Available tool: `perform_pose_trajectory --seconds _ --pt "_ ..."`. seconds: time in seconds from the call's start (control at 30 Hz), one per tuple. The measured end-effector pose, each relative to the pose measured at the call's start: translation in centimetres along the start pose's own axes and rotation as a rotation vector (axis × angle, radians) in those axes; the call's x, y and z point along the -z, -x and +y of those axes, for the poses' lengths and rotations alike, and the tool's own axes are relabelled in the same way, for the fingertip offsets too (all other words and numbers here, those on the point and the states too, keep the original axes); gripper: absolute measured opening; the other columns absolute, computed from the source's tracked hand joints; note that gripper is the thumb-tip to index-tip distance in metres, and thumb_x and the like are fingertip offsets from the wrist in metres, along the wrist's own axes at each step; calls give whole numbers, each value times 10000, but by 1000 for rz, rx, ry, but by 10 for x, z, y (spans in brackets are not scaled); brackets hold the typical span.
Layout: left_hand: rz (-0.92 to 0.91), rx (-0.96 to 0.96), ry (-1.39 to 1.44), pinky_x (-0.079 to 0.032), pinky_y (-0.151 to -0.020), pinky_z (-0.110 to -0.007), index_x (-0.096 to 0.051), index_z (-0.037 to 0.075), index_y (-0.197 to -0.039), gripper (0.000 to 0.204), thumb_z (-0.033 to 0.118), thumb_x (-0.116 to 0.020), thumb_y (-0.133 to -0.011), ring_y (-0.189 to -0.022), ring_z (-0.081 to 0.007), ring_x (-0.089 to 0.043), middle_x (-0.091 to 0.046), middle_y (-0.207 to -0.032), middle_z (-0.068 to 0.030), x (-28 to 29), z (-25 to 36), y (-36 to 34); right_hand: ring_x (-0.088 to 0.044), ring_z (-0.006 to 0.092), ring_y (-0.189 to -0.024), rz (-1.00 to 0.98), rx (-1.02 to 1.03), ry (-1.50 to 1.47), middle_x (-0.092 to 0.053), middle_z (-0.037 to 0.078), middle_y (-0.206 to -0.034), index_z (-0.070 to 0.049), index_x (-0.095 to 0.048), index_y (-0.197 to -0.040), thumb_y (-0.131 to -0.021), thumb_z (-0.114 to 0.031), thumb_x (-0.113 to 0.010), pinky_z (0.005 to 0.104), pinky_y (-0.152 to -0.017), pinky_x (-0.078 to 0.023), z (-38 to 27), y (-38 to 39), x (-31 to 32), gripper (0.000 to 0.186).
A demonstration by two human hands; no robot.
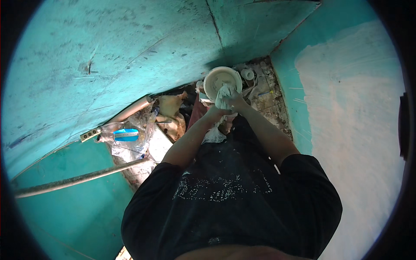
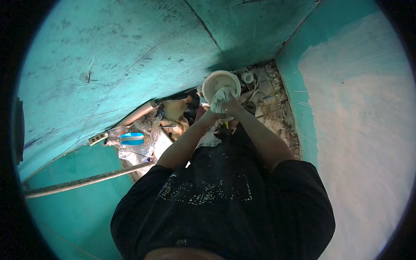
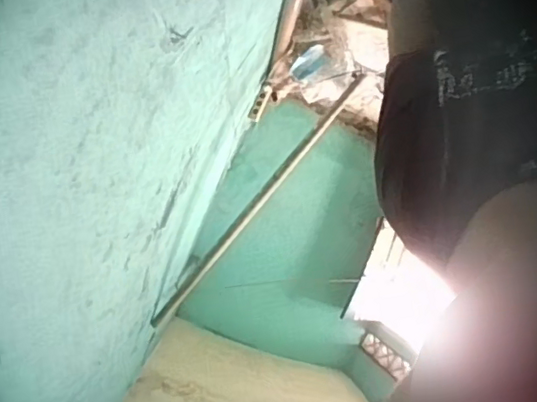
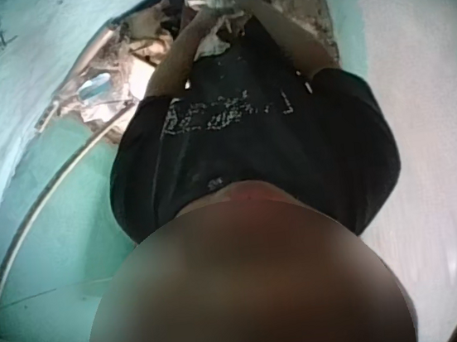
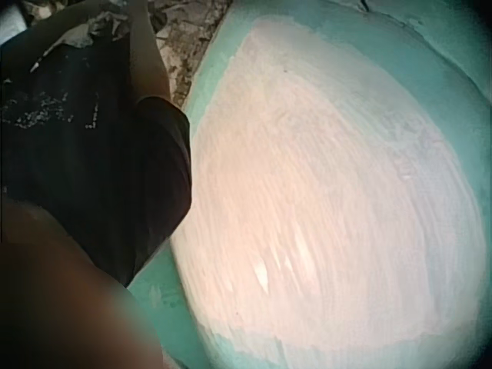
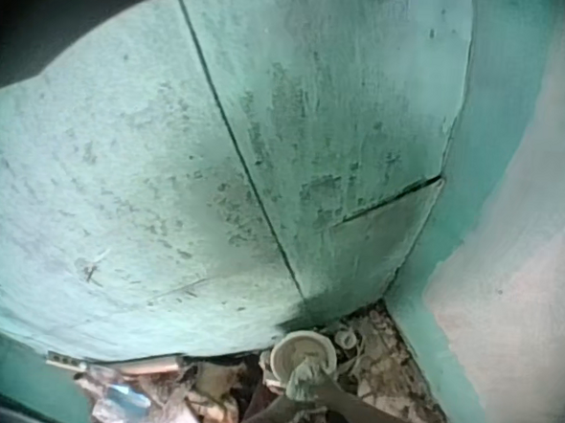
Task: Painting a ceiling using a brush and a bucket of white paint.
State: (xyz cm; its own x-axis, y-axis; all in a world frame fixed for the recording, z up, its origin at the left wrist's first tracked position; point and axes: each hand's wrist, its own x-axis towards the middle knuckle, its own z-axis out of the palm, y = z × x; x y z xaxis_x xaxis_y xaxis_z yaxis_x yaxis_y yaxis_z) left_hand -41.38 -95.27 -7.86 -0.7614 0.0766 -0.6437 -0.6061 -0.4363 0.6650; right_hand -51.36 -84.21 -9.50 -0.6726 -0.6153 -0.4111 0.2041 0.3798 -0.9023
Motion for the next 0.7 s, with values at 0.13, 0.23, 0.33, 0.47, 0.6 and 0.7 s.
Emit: perform_pose_trajectory --seconds 0.13,0.23,0.33,0.47,0.6,0.7 --pt "24 31 -57 -466 -727 -312 -579 6 -1026 339 47 -665 -700 -842 -181 -597 -617 -935 -71 -31 29 -17 -545 204 -969 -53 -56 -169 -563 120 -1052 12 -454 -1152 -772 -214 -661 331 -826 -449 -18 -3 29 489" --pt "148 9 -152 -493 -655 -313 -588 -5 -989 317 40 -662 -684 -757 -202 -615 -625 -866 -83 -46 23 -27 -544 219 -978 -214 -56 -417 -558 139 -1059 28 -452 -1143 -737 -229 -703 337 -831 -450 -44 -2 48 542" --pt "268 57 -312 -503 -611 -314 -595 -8 -963 284 69 -643 -694 -705 -212 -621 -627 -828 -93 -55 17 -35 -544 198 -955 -149 -161 -86 -560 125 -1047 29 -472 -1117 -697 -222 -732 321 -810 -452 -35 -7 55 554" --pt "201 222 -508 -474 -662 -329 -587 3 -1000 287 180 -566 -775 -790 -186 -611 -623 -882 -92 -54 19 -41 -588 214 -836 -166 -188 -204 -601 129 -939 46 -534 -1037 -542 -256 -798 318 -719 -477 37 -36 37 637" --pt "223 378 -420 -439 -718 -339 -560 27 -1072 318 227 -517 -829 -871 -174 -577 -607 -920 -72 -82 53 -35 -606 225 -759 -8 -265 -442 -618 127 -867 44 -588 -950 -550 -212 -775 337 -666 -486 62 -37 32 510" --pt "251 260 -307 -439 -656 -320 -572 28 -1019 278 216 -534 -818 -794 -176 -582 -602 -858 -66 -77 38 -39 -605 180 -746 -2 -310 -613 -612 96 -865 16 -574 -971 -654 -76 -693 319 -641 -494 55 -35 28 350"
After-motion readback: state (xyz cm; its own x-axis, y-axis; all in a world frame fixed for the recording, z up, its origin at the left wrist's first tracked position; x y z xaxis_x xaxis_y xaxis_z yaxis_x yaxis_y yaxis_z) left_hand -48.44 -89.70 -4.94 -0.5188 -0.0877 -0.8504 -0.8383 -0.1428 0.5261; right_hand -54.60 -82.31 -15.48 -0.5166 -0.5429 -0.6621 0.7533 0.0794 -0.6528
